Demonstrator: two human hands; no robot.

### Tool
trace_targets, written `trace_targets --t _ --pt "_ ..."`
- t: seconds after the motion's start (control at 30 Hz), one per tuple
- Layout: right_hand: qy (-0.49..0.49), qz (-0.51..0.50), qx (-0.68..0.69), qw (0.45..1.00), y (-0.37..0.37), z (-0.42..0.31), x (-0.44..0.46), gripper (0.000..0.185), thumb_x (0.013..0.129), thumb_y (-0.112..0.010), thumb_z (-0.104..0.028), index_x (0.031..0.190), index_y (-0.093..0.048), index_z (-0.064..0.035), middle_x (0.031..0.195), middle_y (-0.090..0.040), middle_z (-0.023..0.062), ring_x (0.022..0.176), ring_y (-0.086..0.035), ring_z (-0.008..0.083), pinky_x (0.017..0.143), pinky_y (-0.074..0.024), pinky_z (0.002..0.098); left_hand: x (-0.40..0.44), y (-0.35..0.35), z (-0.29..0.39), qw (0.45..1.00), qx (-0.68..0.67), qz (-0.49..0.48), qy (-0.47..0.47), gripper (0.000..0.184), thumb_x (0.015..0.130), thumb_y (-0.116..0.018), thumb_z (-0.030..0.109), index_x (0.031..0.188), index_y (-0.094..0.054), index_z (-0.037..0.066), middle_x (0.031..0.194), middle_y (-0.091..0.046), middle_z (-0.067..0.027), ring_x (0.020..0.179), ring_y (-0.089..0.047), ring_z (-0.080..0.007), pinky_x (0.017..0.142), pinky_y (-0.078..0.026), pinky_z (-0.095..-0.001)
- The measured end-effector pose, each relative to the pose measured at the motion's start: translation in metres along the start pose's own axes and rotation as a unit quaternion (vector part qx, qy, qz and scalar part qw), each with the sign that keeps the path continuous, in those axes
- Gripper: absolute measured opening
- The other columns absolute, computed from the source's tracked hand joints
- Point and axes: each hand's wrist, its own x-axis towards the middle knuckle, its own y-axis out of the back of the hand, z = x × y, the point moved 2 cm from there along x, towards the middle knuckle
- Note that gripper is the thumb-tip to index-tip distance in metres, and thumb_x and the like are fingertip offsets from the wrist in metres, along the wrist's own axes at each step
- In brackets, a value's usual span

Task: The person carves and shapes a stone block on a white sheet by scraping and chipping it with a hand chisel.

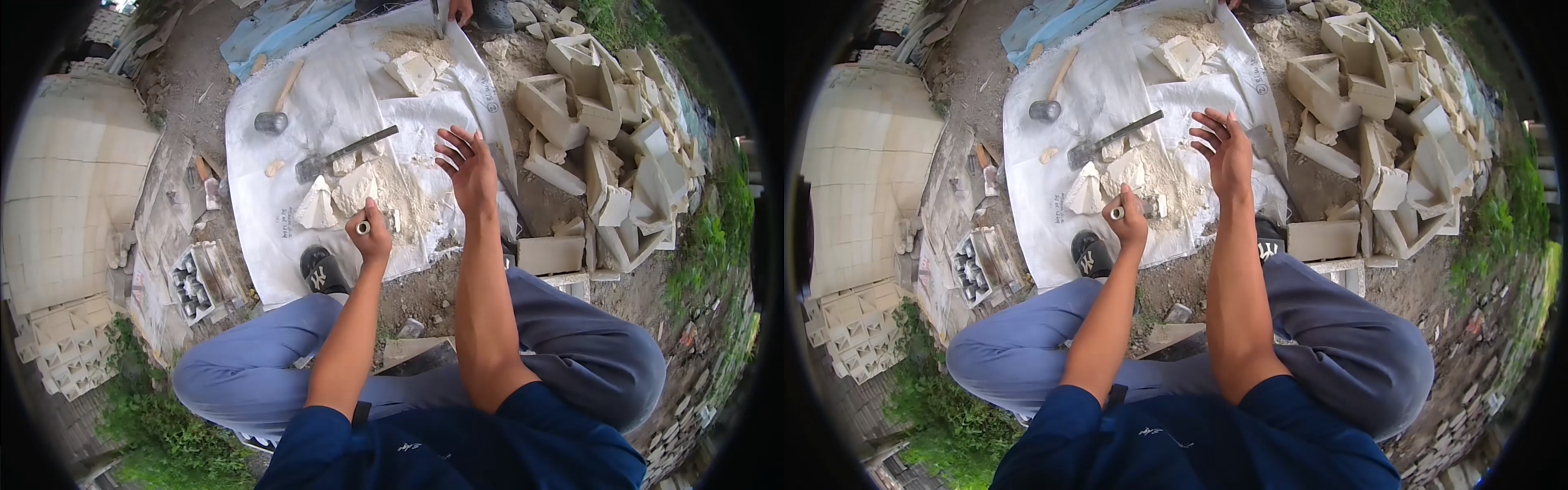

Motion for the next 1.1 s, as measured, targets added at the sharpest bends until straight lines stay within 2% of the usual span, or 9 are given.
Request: trace_targets --t 0.17,0.23,0.3,0.47,0.67,0.77,0.83,0.9,1.1 --pt "0.009 -0.009 0.004 1.0 -0.007 -0.002 0.0 0.046 0.106 -0.04 -0.039 0.125 -0.057 -0.0008 0.12 -0.068 0.0157 0.098 -0.066 0.0223 0.086 -0.0508 0.0373 0.005 -0.011 0.043 0.999 -0.019 -0.004 0.028 0.056 0.103 -0.057 0.022 0.054 -0.035 0.007 0.051 -0.039 0.0024 0.045 -0.032 -0.0076 0.045 -0.022 -0.0293" --pt "0.0 0.001 0.006 1.0 -0.002 0.004 -0.002 0.046 0.106 -0.04 -0.04 0.125 -0.057 -0.0009 0.121 -0.068 0.0157 0.098 -0.066 0.0222 0.086 -0.0509 0.0371 -0.008 -0.001 0.058 0.999 -0.025 0.02 -0.03 0.054 0.103 -0.056 0.021 0.055 -0.039 0.003 0.051 -0.038 0.0043 0.048 -0.031 -0.0054 0.047 -0.02 -0.0304" --pt "0.004 0.004 0.009 1.0 -0.001 0.004 0.002 0.046 0.106 -0.041 -0.04 0.125 -0.058 -0.0011 0.121 -0.068 0.0156 0.098 -0.066 0.0222 0.086 -0.051 0.037 -0.013 0.001 0.041 0.995 -0.086 0.03 -0.033 0.053 0.103 -0.056 0.021 0.056 -0.04 0.003 0.051 -0.039 0.0038 0.049 -0.032 -0.0051 0.047 -0.021 -0.03" --pt "0.01 -0.017 0.013 1.0 -0.005 0.0 0.007 0.048 0.105 -0.044 -0.043 0.127 -0.058 -0.0022 0.122 -0.068 0.0146 0.1 -0.066 0.0226 0.088 -0.0504 0.0378 0.006 -0.003 0.006 1.0 0.004 0.013 -0.015 0.055 0.103 -0.056 0.025 0.054 -0.04 0.004 0.051 -0.041 0.0018 0.047 -0.034 -0.0079 0.047 -0.024 -0.0302" --pt "0.004 0.018 0.014 1.0 0.0 -0.002 0.002 0.049 0.106 -0.042 -0.043 0.126 -0.057 -0.0007 0.121 -0.068 0.0155 0.098 -0.065 0.0236 0.087 -0.05 0.0389 -0.005 -0.006 0.083 0.995 -0.08 0.05 -0.023 0.055 0.103 -0.057 0.022 0.055 -0.04 0.003 0.051 -0.041 0.0014 0.049 -0.033 -0.0067 0.047 -0.023 -0.0296" --pt "0.003 0.025 0.018 1.0 0.005 -0.001 0.002 0.05 0.105 -0.043 -0.044 0.126 -0.057 -0.0009 0.12 -0.068 0.0153 0.098 -0.065 0.0233 0.087 -0.0501 0.0388 -0.007 0.001 0.05 0.996 -0.084 0.043 -0.006 0.054 0.104 -0.056 0.022 0.055 -0.041 0.003 0.051 -0.043 0.001 0.049 -0.036 -0.0069 0.047 -0.025 -0.029" --pt "0.006 0.021 0.019 1.0 0.006 -0.001 0.002 0.05 0.105 -0.043 -0.044 0.127 -0.057 -0.0011 0.12 -0.068 0.0152 0.099 -0.065 0.0231 0.087 -0.05 0.0386 -0.021 -0.001 0.003 0.998 0.06 0.016 -0.026 0.052 0.103 -0.055 0.022 0.055 -0.041 0.007 0.051 -0.04 0.0012 0.046 -0.036 -0.0096 0.045 -0.029 -0.0309" --pt "0.007 0.02 0.031 0.999 0.004 -0.002 0.005 0.049 0.105 -0.042 -0.043 0.127 -0.056 -0.0011 0.12 -0.068 0.0153 0.098 -0.065 0.0232 0.087 -0.05 0.0385 -0.003 -0.002 -0.007 0.996 -0.068 0.041 0.05 0.052 0.103 -0.056 0.021 0.055 -0.039 0.009 0.052 -0.039 0.0022 0.046 -0.034 -0.0092 0.046 -0.027 -0.0307" --pt "0.007 0.006 0.017 1.0 0.008 0.001 0.003 0.05 0.104 -0.044 -0.044 0.128 -0.057 -0.0017 0.125 -0.065 0.0158 0.102 -0.064 0.0253 0.092 -0.0496 0.0402 0.0 -0.007 0.064 0.998 -0.043 0.039 0.014 0.053 0.104 -0.055 0.021 0.055 -0.037 0.008 0.051 -0.039 0.0019 0.046 -0.033 -0.0089 0.046 -0.026 -0.0302"
